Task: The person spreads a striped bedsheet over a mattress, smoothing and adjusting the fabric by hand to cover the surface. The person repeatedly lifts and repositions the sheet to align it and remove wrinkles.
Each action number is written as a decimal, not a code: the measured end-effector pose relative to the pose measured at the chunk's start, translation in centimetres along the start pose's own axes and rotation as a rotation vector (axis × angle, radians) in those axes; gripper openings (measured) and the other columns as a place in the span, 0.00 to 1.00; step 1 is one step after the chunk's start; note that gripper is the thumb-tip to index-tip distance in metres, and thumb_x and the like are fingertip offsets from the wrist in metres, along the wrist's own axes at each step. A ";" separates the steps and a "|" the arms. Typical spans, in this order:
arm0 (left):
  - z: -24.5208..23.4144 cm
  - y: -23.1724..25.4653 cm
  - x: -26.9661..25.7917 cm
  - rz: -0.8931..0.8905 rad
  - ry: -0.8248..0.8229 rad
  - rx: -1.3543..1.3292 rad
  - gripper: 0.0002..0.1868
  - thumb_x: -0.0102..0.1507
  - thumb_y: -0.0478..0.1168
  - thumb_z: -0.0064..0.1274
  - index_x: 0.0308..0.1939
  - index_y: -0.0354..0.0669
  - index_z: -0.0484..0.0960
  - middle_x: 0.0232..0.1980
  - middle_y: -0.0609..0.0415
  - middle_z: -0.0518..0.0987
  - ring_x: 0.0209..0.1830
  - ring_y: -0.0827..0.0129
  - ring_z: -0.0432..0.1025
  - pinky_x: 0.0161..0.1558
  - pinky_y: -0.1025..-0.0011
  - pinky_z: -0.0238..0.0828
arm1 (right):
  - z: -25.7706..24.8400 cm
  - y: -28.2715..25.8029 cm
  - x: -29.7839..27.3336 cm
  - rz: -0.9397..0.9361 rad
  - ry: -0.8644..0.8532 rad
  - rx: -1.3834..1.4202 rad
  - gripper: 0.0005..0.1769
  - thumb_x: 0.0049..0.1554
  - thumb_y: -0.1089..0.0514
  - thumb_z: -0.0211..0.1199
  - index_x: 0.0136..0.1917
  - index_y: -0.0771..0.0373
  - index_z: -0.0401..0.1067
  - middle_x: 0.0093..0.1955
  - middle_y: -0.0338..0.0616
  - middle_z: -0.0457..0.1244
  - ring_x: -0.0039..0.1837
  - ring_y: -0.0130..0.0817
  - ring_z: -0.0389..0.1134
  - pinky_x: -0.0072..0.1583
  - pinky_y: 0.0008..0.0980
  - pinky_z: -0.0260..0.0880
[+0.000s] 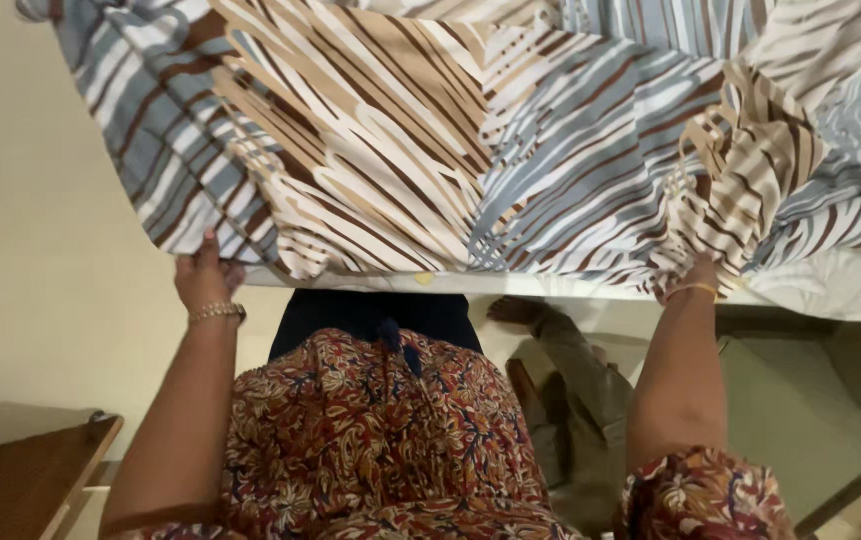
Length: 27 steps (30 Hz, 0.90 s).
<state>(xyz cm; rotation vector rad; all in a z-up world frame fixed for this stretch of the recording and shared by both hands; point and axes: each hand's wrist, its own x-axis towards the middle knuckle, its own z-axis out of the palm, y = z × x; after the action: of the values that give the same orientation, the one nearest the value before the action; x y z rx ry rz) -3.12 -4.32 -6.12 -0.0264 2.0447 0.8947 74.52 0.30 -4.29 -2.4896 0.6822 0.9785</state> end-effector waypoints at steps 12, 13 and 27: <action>-6.4 -4.0 6.1 0.049 0.182 -0.415 0.25 0.69 0.55 0.44 0.65 0.47 0.69 0.61 0.47 0.77 0.53 0.51 0.80 0.48 0.47 0.86 | -4.5 4.8 8.0 -0.041 -0.119 0.340 0.18 0.64 0.37 0.59 0.55 0.51 0.72 0.42 0.35 0.64 0.36 0.29 0.61 0.37 0.27 0.68; -6.2 -3.7 6.1 0.013 0.102 -0.450 0.25 0.71 0.56 0.47 0.66 0.46 0.69 0.63 0.47 0.75 0.56 0.52 0.78 0.51 0.46 0.83 | -4.8 5.1 8.3 -0.034 -0.104 0.346 0.17 0.64 0.38 0.61 0.55 0.51 0.72 0.42 0.34 0.65 0.35 0.29 0.61 0.36 0.25 0.68; -4.9 -3.9 4.2 -0.021 0.256 -0.348 0.19 0.72 0.50 0.50 0.60 0.41 0.74 0.55 0.45 0.81 0.46 0.55 0.82 0.42 0.51 0.88 | -5.4 8.3 6.6 -0.165 -0.250 0.448 0.07 0.63 0.59 0.64 0.55 0.57 0.70 0.43 0.40 0.66 0.40 0.36 0.69 0.36 0.28 0.69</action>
<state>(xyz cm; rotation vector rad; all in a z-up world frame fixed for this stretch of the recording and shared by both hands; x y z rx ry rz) -7.94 -8.94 -9.77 -0.3686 2.0892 1.2780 76.94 -11.13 -6.68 -1.9607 0.5359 0.9349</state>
